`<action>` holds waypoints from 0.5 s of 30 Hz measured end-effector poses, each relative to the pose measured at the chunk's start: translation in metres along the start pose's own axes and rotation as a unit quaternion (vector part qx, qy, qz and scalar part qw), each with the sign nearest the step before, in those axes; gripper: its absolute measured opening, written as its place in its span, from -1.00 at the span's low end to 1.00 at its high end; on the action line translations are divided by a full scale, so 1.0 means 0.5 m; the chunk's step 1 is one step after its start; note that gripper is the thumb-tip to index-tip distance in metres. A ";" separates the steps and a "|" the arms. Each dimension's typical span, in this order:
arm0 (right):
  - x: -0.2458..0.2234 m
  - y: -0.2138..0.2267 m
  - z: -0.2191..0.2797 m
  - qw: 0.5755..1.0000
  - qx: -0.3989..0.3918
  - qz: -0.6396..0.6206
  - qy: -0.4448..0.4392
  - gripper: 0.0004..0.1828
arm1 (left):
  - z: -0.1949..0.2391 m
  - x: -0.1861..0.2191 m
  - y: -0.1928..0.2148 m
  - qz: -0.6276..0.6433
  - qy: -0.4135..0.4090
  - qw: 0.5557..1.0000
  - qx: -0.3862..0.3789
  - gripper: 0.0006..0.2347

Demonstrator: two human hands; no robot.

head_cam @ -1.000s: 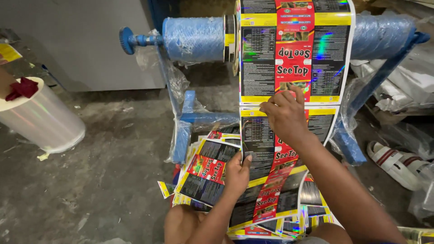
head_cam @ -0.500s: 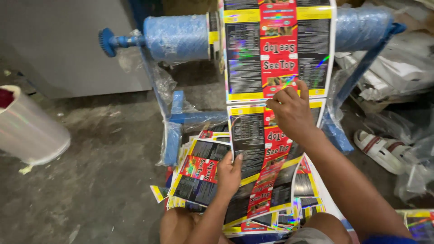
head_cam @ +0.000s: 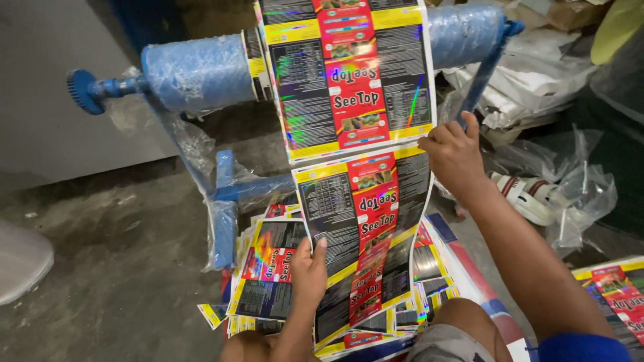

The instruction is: Peeling holographic labels from a roll and sorting them on the floor in a print shop.

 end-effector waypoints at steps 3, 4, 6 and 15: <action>0.033 -0.018 0.017 1.000 0.009 0.009 -0.007 -0.80 | 0.000 0.014 0.000 -0.008 -0.020 1.000 -0.005 -0.85; 0.045 -0.025 0.023 1.000 0.017 -0.003 -0.010 -0.82 | 0.000 0.012 0.001 -0.006 -0.036 0.999 -0.007 -0.84; 0.059 -0.034 0.032 1.000 0.012 0.019 -0.019 -0.79 | 0.001 0.017 -0.002 -0.009 -0.024 1.000 -0.007 -0.84; 0.093 -0.039 0.059 0.998 0.011 0.063 -0.029 -0.84 | 0.012 0.022 0.001 0.005 0.004 1.000 0.003 -0.85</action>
Point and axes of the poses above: each hand's wrist, its own z-axis away from the middle knuckle, its own y-axis out of the back of the hand, x = y × z, the point moved 1 cm from there along -z, towards the middle knuckle, and after that the axes turned 10 degrees about -x, right-handed, at the moved point
